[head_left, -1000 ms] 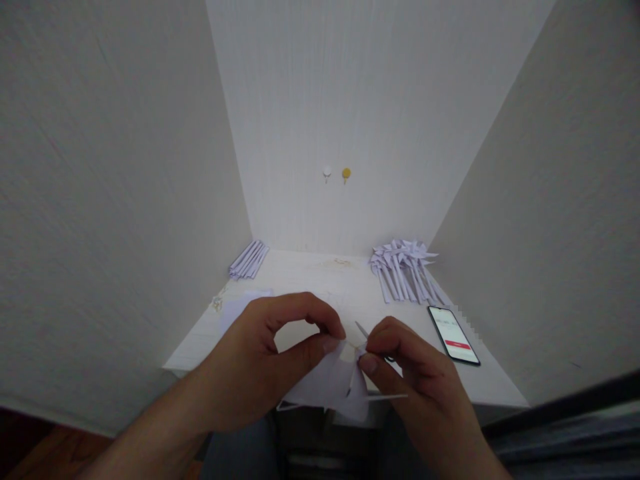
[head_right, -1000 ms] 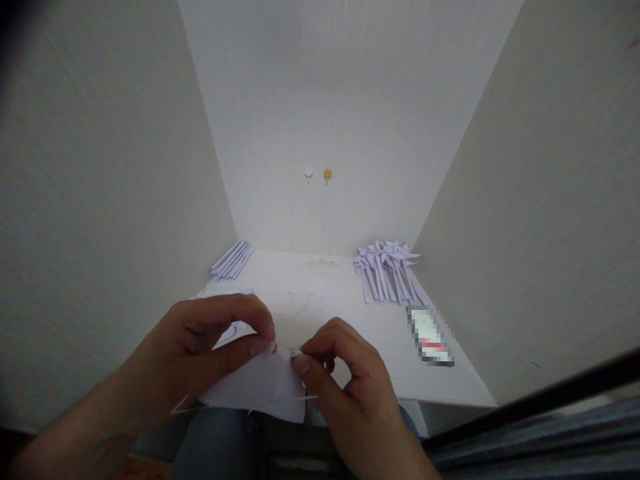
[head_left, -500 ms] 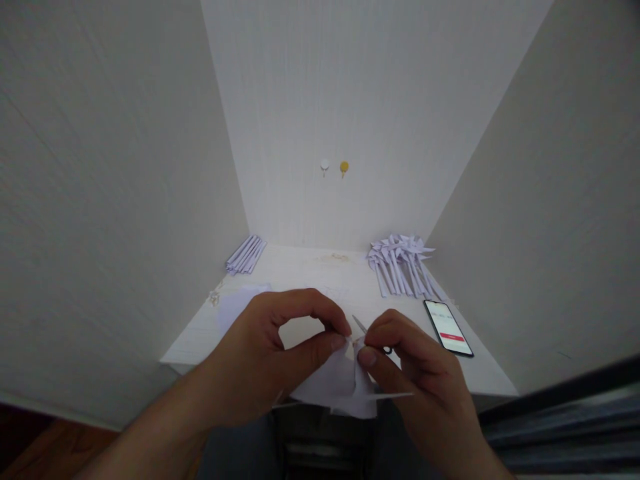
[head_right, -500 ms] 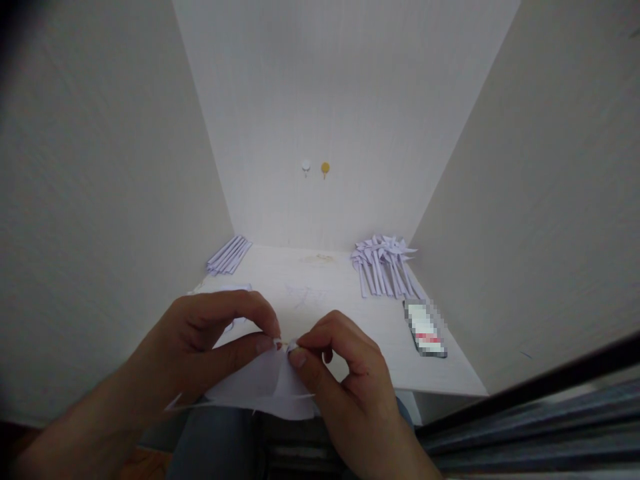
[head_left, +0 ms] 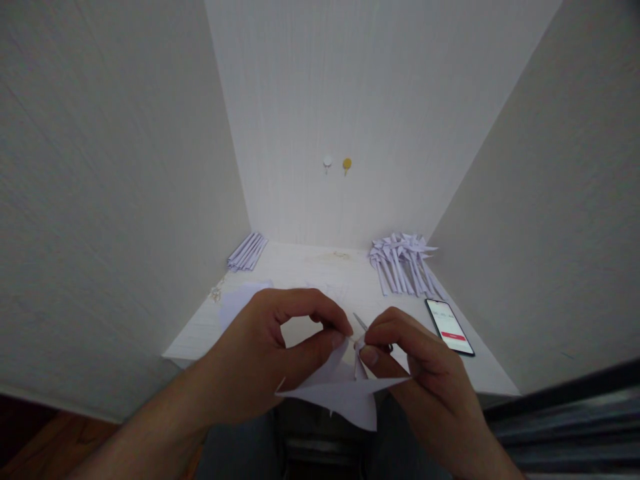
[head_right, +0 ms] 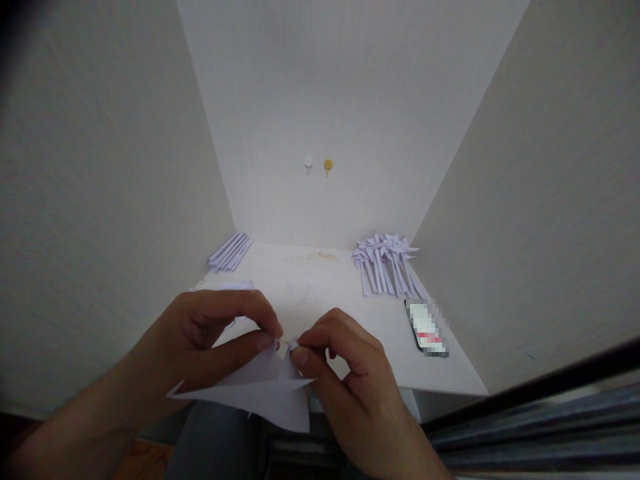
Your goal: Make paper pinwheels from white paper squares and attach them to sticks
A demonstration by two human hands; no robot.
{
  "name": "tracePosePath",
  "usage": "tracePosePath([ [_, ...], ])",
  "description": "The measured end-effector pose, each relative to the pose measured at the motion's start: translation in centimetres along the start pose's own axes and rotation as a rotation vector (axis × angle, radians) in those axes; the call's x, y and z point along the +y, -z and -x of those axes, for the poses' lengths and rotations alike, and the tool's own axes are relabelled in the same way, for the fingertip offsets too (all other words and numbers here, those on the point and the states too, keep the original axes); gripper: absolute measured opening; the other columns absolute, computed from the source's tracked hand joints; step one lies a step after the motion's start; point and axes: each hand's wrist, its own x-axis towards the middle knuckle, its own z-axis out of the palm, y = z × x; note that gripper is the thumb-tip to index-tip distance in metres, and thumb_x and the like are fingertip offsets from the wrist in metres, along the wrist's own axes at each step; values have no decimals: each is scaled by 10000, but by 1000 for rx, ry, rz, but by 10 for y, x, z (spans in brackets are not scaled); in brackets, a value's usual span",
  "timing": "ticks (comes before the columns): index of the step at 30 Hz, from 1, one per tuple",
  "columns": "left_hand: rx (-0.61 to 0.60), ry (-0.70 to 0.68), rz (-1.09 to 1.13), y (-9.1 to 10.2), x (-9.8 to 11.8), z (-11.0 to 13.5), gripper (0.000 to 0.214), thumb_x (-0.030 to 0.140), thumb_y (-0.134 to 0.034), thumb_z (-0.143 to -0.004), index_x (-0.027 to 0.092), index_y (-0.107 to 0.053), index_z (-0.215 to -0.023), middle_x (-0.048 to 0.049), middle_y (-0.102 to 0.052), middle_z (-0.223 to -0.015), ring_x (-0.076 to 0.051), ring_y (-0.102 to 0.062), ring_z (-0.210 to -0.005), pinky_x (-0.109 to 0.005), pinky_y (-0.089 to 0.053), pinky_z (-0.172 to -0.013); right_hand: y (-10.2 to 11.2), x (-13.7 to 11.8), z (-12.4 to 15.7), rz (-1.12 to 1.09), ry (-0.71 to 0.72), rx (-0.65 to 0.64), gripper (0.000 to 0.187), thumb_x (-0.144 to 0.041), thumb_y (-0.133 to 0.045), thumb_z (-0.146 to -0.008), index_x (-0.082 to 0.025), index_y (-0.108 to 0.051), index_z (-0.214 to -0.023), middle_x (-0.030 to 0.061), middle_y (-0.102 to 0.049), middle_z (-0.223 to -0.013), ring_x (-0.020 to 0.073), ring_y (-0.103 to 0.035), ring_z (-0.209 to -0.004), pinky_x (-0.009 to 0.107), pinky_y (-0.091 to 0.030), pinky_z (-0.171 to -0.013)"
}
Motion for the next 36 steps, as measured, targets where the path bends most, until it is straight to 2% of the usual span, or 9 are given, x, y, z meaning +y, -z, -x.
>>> tracePosePath([
  [10, 47, -51, 25, -2, 0, -3, 70, 221, -716, -881, 220, -777, -845, 21, -712, -745, -102, -558, -631, -187, -423, -527, -3, -2, 1, 78, 19, 33, 155, -187, -611, -1025, -259, -652, -895, -33, -582, -822, 136, -546, -751, 263, -432, -655],
  [15, 94, -74, -24, -3, 1, -3, 86, 191, -725, -852, 236, -793, -822, 19, -743, -763, -128, -634, -728, -213, -497, -659, -6, -2, -1, 107, 67, 114, 155, -165, -684, -976, -251, -643, -854, -46, -575, -785, 125, -547, -724, 254, -437, -645],
  [22, 71, -57, 12, -4, 1, -3, 73, 227, -722, -862, 217, -782, -820, 21, -720, -715, -113, -580, -635, -201, -438, -547, -5, -3, 0, 94, 39, 15, 162, -183, -588, -1032, -255, -677, -917, -27, -616, -834, 129, -589, -755, 253, -455, -656],
  [28, 89, -96, -24, -3, -3, -4, 89, 181, -731, -864, 231, -801, -840, 20, -752, -765, -127, -647, -732, -218, -496, -664, -7, -2, -2, 139, 67, 116, 152, -168, -694, -967, -245, -652, -844, -40, -592, -770, 131, -561, -714, 252, -451, -650],
  [32, 74, -75, 1, -2, -3, -4, 79, 210, -734, -874, 231, -801, -837, 28, -748, -742, -121, -640, -695, -217, -496, -643, -6, -3, -3, 113, 55, 50, 156, -173, -621, -1012, -243, -672, -883, -24, -615, -813, 134, -580, -741, 252, -458, -656],
  [36, 73, -94, -6, -2, -2, -3, 89, 196, -736, -880, 230, -811, -847, 22, -769, -783, -133, -676, -755, -231, -526, -719, -4, -4, -3, 113, 71, 29, 169, -176, -592, -1033, -240, -679, -903, -16, -622, -819, 133, -588, -743, 252, -462, -655],
])
